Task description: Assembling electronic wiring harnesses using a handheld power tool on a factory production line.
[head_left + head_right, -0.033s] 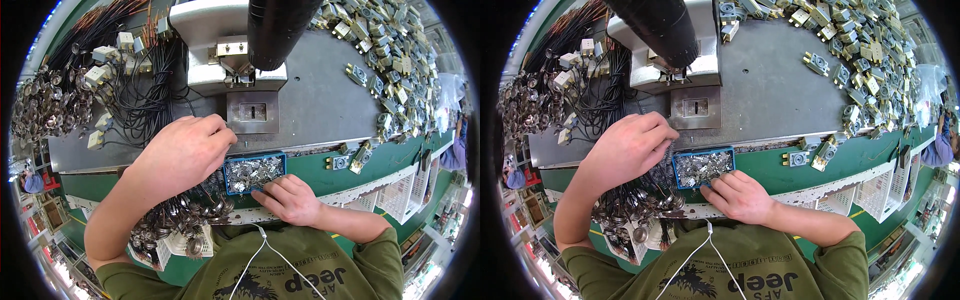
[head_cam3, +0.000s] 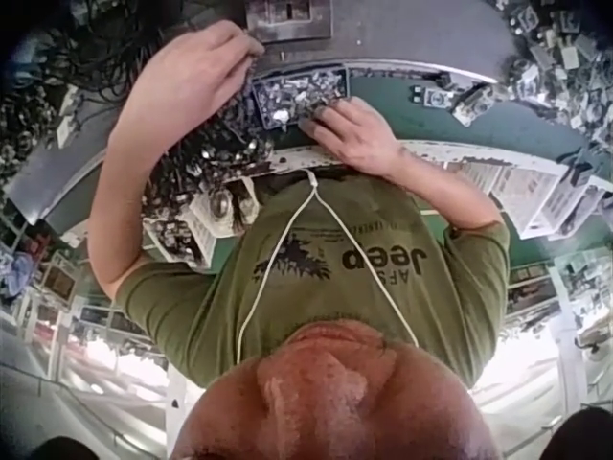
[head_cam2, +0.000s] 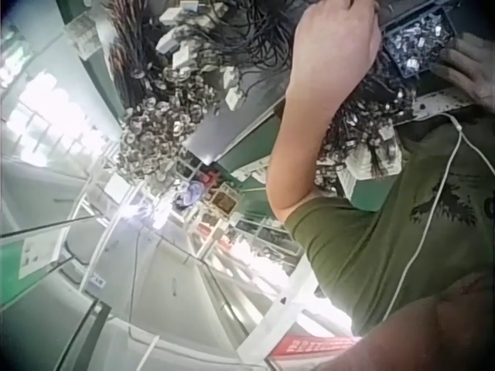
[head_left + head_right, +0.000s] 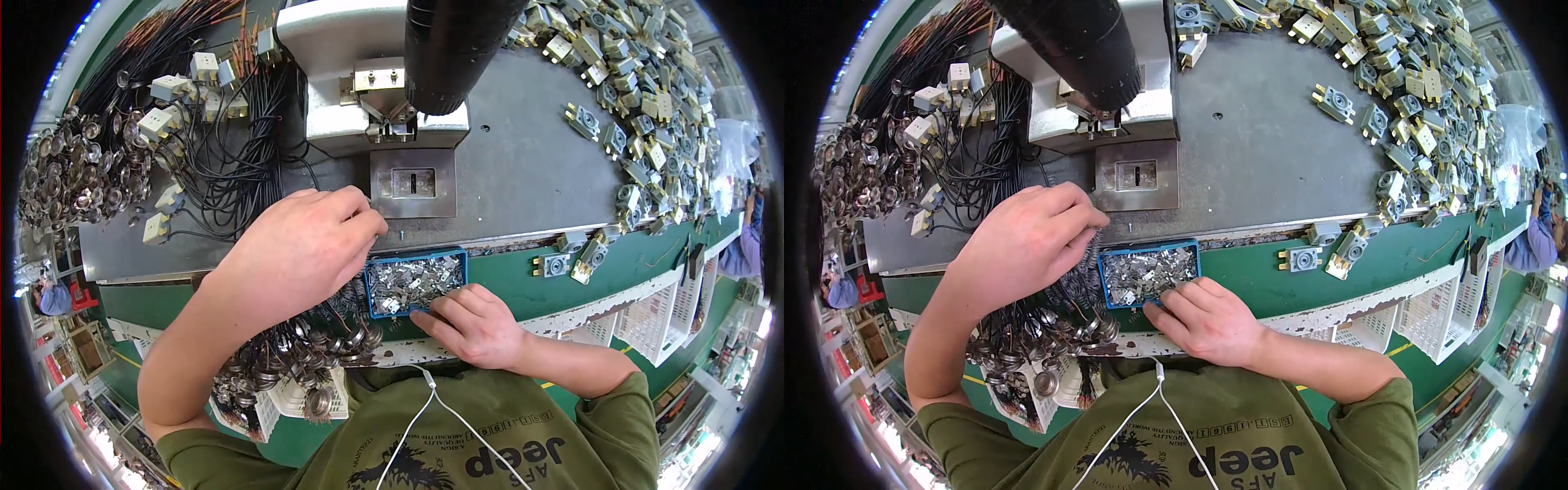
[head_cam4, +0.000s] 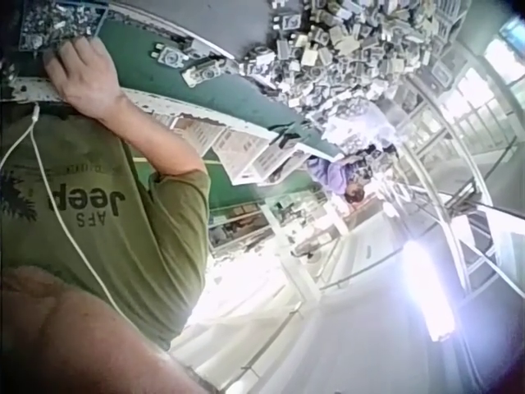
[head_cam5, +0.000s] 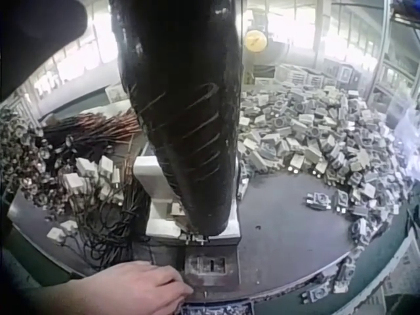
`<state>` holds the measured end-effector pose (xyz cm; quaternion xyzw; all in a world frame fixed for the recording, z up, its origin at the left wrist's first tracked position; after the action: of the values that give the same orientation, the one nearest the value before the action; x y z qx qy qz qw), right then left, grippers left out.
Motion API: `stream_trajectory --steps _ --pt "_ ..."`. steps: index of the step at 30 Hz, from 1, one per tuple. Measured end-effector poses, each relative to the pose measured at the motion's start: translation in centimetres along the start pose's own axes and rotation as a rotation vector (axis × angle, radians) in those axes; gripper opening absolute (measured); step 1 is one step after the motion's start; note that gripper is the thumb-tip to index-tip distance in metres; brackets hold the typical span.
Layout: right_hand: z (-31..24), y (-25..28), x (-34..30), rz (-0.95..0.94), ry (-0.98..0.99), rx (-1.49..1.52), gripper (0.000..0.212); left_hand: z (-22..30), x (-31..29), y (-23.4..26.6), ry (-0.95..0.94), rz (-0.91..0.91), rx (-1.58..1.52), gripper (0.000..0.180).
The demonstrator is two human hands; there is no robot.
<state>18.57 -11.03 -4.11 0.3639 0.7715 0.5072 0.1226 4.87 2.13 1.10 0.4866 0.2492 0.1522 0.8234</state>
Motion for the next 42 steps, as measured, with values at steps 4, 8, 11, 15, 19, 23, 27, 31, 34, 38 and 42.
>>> stream_trajectory --steps 4,8,11,15,19,23,27,31,34,38,42 --pt "-0.1 -0.1 0.2 0.005 -0.006 0.013 0.037 0.1 0.0 0.0 -0.006 -0.006 0.009 0.016" --pt "0.0 -0.3 0.2 -0.036 -0.034 -0.007 0.049 0.1 -0.1 -0.1 -0.013 0.011 0.014 0.017" --pt "0.1 -0.3 0.1 -0.027 -0.024 0.008 0.050 0.0 0.0 -0.1 -0.009 0.013 0.008 0.017" --pt "0.0 -0.2 -0.1 -0.013 -0.006 0.032 0.048 0.0 0.0 -0.1 -0.005 0.016 0.013 0.016" --pt "0.0 -0.2 -0.2 -0.007 -0.005 0.047 0.046 0.0 0.0 -0.1 -0.007 0.014 0.000 0.016" --pt "0.0 -0.4 -0.1 -0.048 0.022 0.067 0.044 0.0 -0.1 -0.1 -0.003 0.013 0.003 0.016" --pt "-0.3 -0.8 -0.2 -0.070 0.048 0.075 0.042 -0.2 0.1 -0.3 -0.016 0.018 -0.006 0.016" --pt "-0.4 1.0 0.5 -0.026 0.022 0.078 0.046 -0.1 -0.1 -0.2 -0.006 0.031 -0.012 0.016" --pt "1.1 3.8 2.3 0.091 -0.016 0.049 0.044 -0.2 -0.1 -0.2 -0.005 0.030 -0.001 0.017" --pt "3.3 1.5 6.1 -0.154 -0.036 -0.063 0.034 -0.4 -0.2 -0.2 -0.002 0.014 -0.031 0.017" --pt "3.4 0.6 7.5 -0.312 -0.002 -0.144 0.025 -0.6 -0.3 -0.4 -0.013 0.037 -0.041 0.016"
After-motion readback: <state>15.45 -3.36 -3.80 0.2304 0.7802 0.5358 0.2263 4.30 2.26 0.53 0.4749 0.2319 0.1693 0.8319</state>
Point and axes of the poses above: each hand's wrist, its own x-axis towards the middle knuckle, its own y-axis out of the back of the hand, z = x × y, the point moved 7 cm from there along x, towards the middle knuckle, and after that the axes turned 8 degrees about -z, right-handed, at the moved point
